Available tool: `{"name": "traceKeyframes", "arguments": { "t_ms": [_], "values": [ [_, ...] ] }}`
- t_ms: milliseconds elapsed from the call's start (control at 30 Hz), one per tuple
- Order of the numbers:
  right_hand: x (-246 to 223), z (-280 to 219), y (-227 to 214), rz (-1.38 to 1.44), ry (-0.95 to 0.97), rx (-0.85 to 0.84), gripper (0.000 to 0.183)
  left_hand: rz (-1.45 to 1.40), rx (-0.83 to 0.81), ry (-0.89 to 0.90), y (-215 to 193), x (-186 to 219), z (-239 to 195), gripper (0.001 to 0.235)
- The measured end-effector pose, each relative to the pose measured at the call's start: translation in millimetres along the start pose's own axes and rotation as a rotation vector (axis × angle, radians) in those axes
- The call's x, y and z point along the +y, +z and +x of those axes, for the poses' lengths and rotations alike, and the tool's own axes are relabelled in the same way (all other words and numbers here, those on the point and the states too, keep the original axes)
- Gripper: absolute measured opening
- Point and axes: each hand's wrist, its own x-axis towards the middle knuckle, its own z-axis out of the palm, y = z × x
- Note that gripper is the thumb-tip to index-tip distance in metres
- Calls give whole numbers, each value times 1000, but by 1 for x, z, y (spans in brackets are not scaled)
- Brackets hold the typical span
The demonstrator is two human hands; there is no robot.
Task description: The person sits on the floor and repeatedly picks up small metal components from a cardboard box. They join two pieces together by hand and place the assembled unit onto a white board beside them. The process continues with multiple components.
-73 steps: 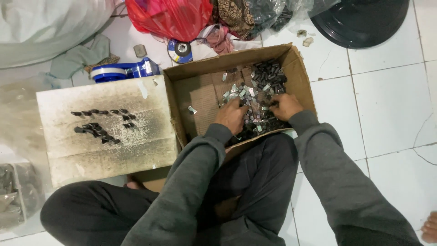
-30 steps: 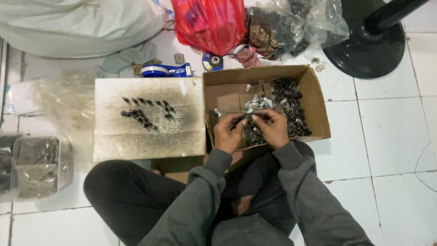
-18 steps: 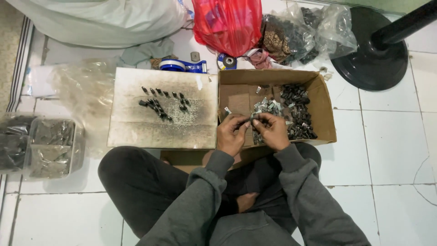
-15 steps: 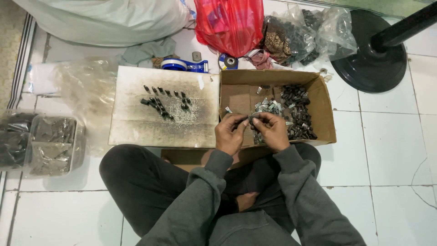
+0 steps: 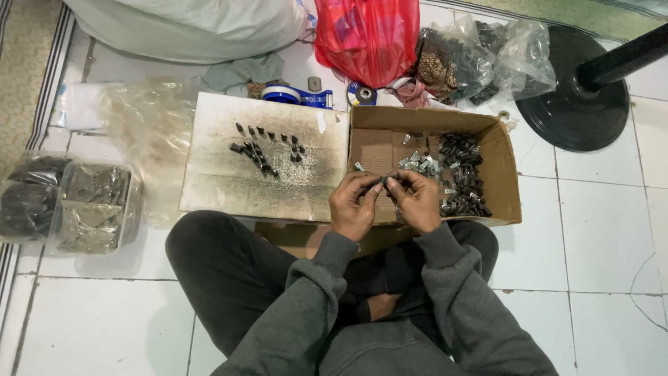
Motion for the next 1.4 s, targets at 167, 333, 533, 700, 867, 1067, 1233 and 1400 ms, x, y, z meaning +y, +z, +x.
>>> {"name": "traceKeyframes", "arguments": {
  "t_ms": [167,333,533,700,867,1067,1233,1400],
  "values": [
    [-32,-7,20,93,-16,55,8,-1,46,41,-8,30,9,14],
    [-52,-9,30,85,-62,49,7,25,85,95,-19,46,11,14],
    [-70,-7,34,12,-73,-13,4,69,99,149,-28,50,12,13],
    [-70,-3,34,-78,-71,-80,6,71,96,109,-32,51,11,13],
    [-57,-1,42,-61,-37,-109,7,21,136,-6,-39,52,5,14],
    [-17,-13,74,156,119,-41,14,-89,270,-215,-52,5,-17,19],
    [-2,-12,105,40,89,-28,12,1,425,-386,-60,-13,-20,11],
    [14,-5,145,-115,-52,17,10,477,474,-60,-81,-47,-20,16]
  ]
}}
